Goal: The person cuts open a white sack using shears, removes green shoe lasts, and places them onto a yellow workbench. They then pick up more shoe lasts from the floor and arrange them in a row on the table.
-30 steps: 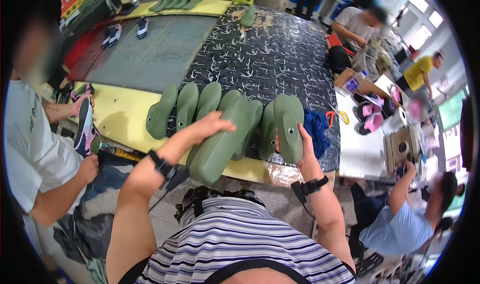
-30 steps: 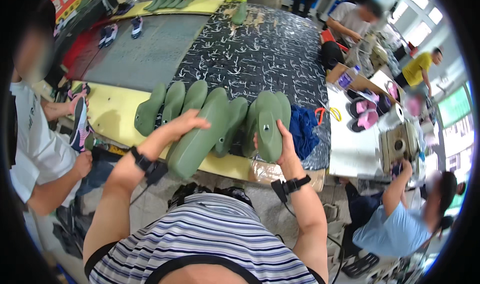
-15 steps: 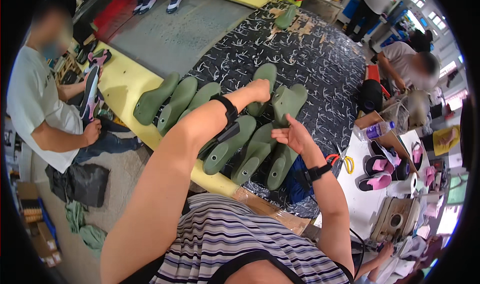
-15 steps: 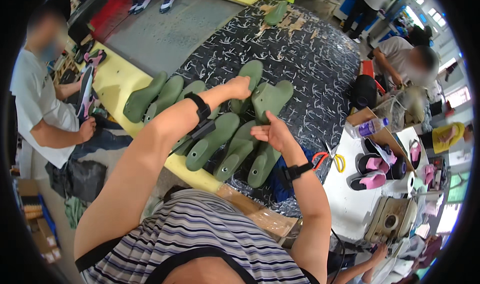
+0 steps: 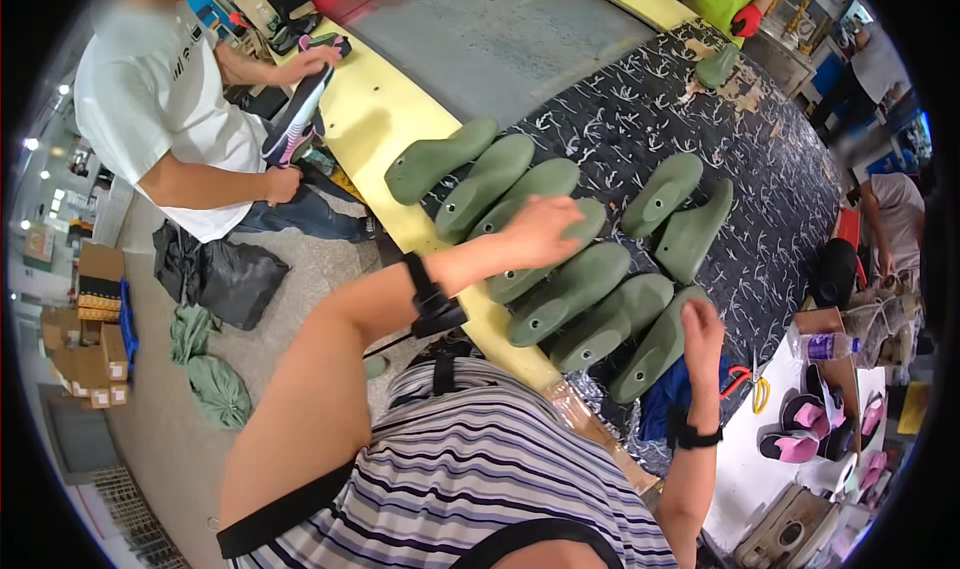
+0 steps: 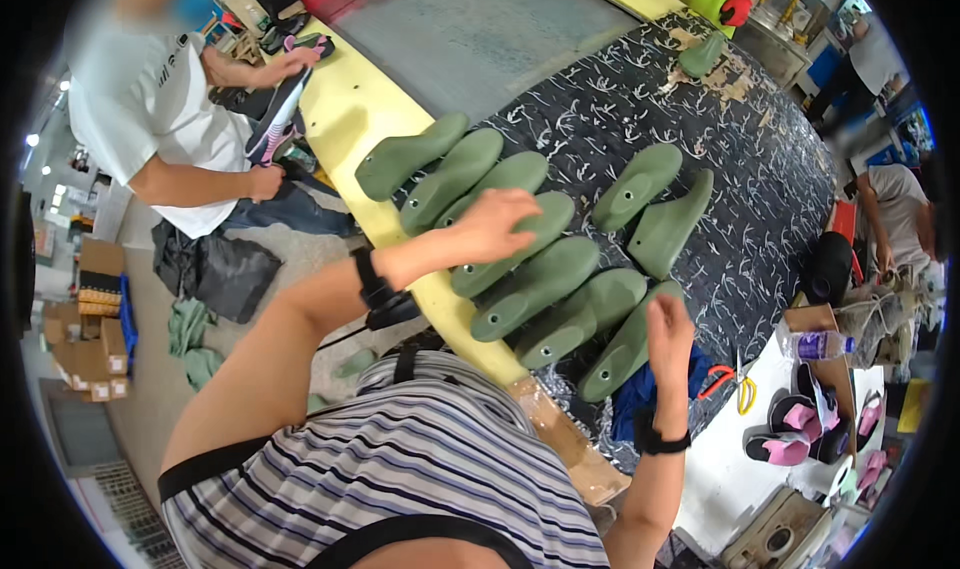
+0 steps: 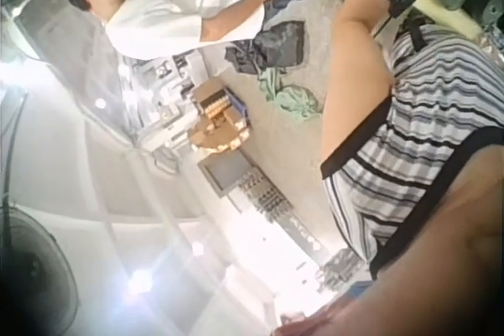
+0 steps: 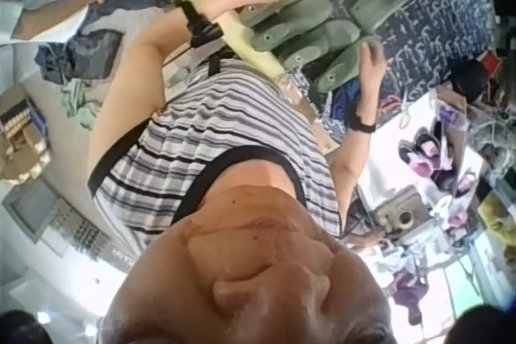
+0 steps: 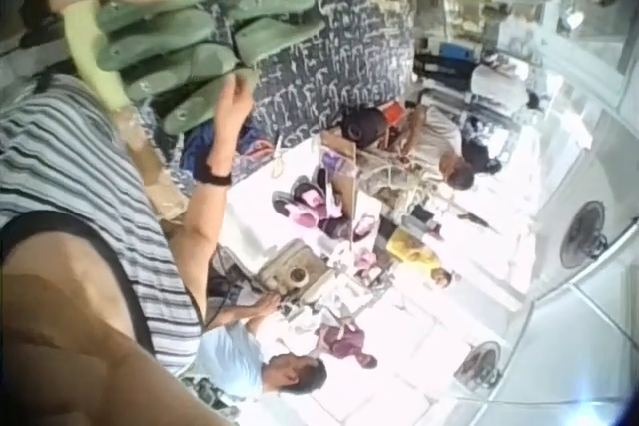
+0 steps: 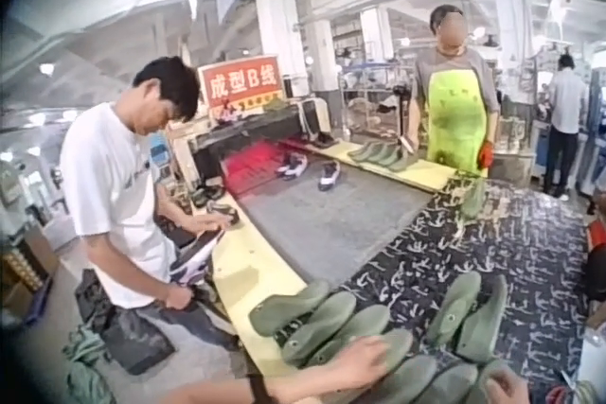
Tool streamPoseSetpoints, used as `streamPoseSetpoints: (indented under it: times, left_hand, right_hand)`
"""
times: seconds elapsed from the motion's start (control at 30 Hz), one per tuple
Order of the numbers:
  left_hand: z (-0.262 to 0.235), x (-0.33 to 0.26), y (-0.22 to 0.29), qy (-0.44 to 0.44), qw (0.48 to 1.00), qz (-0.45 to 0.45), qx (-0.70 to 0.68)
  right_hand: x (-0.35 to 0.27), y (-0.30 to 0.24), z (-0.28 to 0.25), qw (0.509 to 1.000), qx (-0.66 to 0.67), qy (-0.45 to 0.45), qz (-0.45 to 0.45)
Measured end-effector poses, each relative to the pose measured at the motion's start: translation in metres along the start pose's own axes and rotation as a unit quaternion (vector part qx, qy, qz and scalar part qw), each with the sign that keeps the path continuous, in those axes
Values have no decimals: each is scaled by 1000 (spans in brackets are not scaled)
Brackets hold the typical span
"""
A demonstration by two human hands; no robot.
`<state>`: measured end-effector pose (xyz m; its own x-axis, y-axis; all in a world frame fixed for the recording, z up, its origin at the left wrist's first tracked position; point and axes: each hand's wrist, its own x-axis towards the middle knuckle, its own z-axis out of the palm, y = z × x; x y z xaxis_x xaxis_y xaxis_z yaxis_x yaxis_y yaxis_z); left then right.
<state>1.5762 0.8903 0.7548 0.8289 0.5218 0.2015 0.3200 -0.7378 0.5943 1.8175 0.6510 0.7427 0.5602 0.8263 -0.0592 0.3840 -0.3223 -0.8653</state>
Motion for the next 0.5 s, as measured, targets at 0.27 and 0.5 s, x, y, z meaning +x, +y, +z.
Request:
streamPoseSetpoints:
  times: [0.27, 0.5]
  left_hand:
    - [-70, -88, -105, 176, 937, -231, 196]
    - [-32, -86, -121, 158, 952, -194, 175]
  right_hand:
    - [-87, -18, 74, 956, -281, 75, -43]
    - [-78, -13, 99, 910, -373, 171, -56]
